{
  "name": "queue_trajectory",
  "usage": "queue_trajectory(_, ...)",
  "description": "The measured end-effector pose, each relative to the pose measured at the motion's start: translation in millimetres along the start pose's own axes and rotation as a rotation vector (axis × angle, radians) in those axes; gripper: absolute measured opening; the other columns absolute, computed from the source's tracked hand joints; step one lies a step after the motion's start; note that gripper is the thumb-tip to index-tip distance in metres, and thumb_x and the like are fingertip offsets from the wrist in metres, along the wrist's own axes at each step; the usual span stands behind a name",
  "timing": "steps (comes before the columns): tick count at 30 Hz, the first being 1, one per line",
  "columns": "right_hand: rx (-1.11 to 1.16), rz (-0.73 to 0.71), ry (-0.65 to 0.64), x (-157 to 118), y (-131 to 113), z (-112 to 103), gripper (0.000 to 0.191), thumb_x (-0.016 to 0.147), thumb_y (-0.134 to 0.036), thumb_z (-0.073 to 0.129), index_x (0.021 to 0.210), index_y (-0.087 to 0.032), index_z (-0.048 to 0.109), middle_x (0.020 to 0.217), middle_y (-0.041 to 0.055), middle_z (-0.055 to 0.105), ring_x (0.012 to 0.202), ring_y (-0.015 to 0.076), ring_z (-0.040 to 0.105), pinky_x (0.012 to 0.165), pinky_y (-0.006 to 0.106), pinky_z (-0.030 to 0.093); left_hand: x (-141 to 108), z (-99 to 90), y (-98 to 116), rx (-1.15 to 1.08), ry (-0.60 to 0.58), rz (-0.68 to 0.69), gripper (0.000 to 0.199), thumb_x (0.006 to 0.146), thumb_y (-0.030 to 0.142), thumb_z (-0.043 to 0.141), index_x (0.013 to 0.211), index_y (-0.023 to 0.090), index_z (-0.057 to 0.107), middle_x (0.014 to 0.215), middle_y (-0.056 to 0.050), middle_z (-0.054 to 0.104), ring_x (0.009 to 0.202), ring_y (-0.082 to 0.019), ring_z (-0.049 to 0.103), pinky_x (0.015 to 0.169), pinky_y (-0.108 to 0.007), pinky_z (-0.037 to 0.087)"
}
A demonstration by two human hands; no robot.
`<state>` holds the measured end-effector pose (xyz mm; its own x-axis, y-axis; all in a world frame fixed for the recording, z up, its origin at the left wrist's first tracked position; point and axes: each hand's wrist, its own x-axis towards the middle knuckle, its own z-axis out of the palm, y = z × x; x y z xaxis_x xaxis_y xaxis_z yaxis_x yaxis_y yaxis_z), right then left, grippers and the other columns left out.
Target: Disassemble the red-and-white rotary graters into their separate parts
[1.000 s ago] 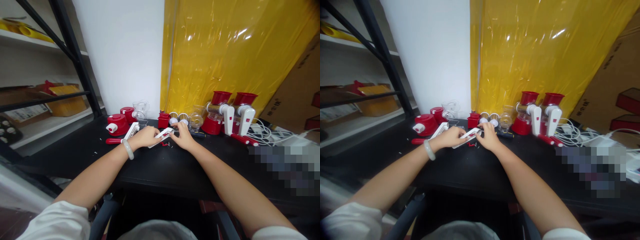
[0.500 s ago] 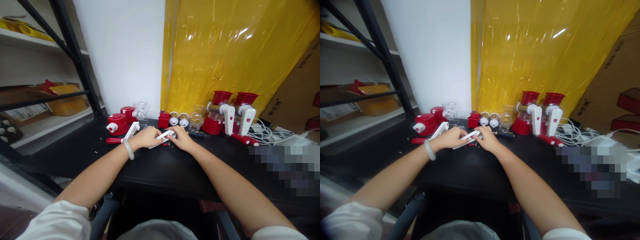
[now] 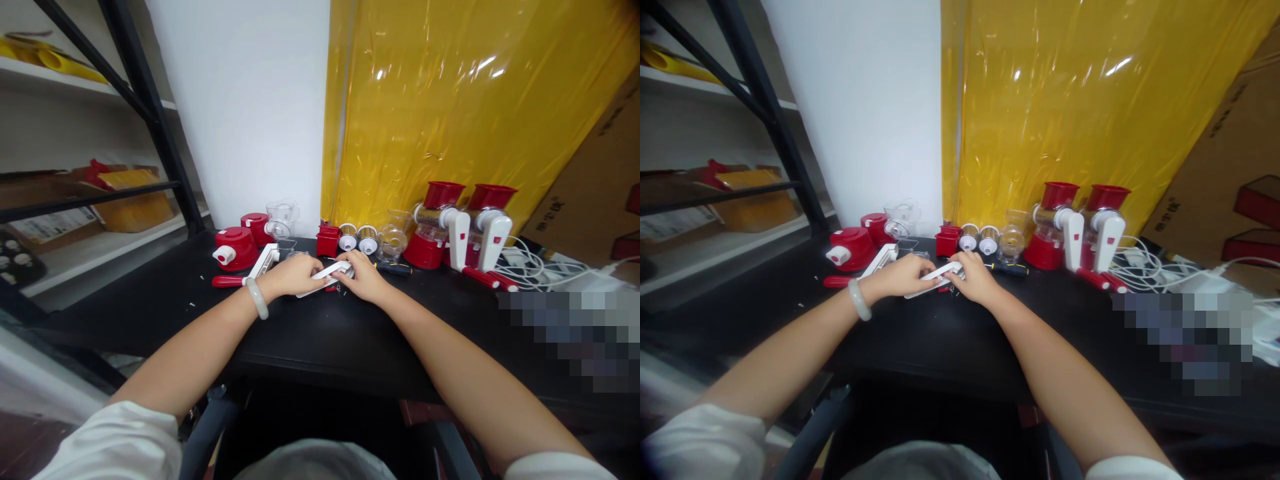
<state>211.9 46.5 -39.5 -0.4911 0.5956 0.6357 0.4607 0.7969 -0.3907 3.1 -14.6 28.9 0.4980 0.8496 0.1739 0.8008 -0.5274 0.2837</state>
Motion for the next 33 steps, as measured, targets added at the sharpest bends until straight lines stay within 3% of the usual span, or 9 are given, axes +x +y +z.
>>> queue_trajectory(5,-0.007,-0.005,-0.009,-0.1,-0.4,0.3,0.022,0.085,-0.034,0.066,0.102,-0.021,0.06,0.102,0.0092,0.061,0.098,0.0259,0.054,0.09,0.042,0.044,0.4,0.8,-0.6,-0.036,0.0,0.026,0.034,0.086,0.046,0.057,0.097,0.018,0.074,0.081,-0.006,0.073,0.067,-0.018,0.063,0.059,-0.025,0.039)
queue_trajectory(24,-0.01,-0.015,-0.036,1.3,-4.8,-4.5,0.018,0.083,-0.031,0.07,0.09,-0.022,0.056,0.094,0.0061,0.061,0.09,0.0237,0.053,0.082,0.037,0.042,0.6,2.2,-4.6,-0.037,-0.02,0.048,0.04,0.087,0.052,0.056,0.093,0.017,0.074,0.077,-0.006,0.071,0.063,-0.017,0.06,0.058,-0.025,0.037)
queue_trajectory(27,-0.006,-0.024,-0.035,1.2,-4.3,-4.5,0.019,0.083,-0.031,0.07,0.09,-0.021,0.055,0.093,0.0061,0.061,0.089,0.0236,0.053,0.082,0.037,0.042,-1.1,0.9,-2.1,-0.07,-0.021,0.045,0.039,0.087,0.05,0.058,0.103,0.018,0.073,0.076,-0.004,0.071,0.061,-0.016,0.059,0.056,-0.025,0.036)
queue_trajectory(31,-0.004,-0.015,-0.036,1.3,-4.0,-4.2,0.018,0.083,-0.03,0.07,0.09,-0.021,0.055,0.093,0.0059,0.061,0.09,0.0236,0.053,0.083,0.037,0.042,-3.4,-0.5,0.8,-0.115,-0.011,0.028,0.053,0.085,0.046,0.061,0.132,0.021,0.061,0.076,-0.002,0.071,0.061,-0.016,0.059,0.055,-0.024,0.035)
queue_trajectory(33,-0.002,-0.009,-0.038,1.6,-4.1,-4.2,0.018,0.083,-0.03,0.069,0.09,-0.022,0.055,0.093,0.0059,0.061,0.09,0.0237,0.053,0.083,0.038,0.042,-3.1,-0.4,0.7,-0.132,-0.012,0.061,0.05,0.086,0.046,0.061,0.13,0.021,0.063,0.082,-0.003,0.073,0.065,-0.016,0.061,0.059,-0.024,0.037)
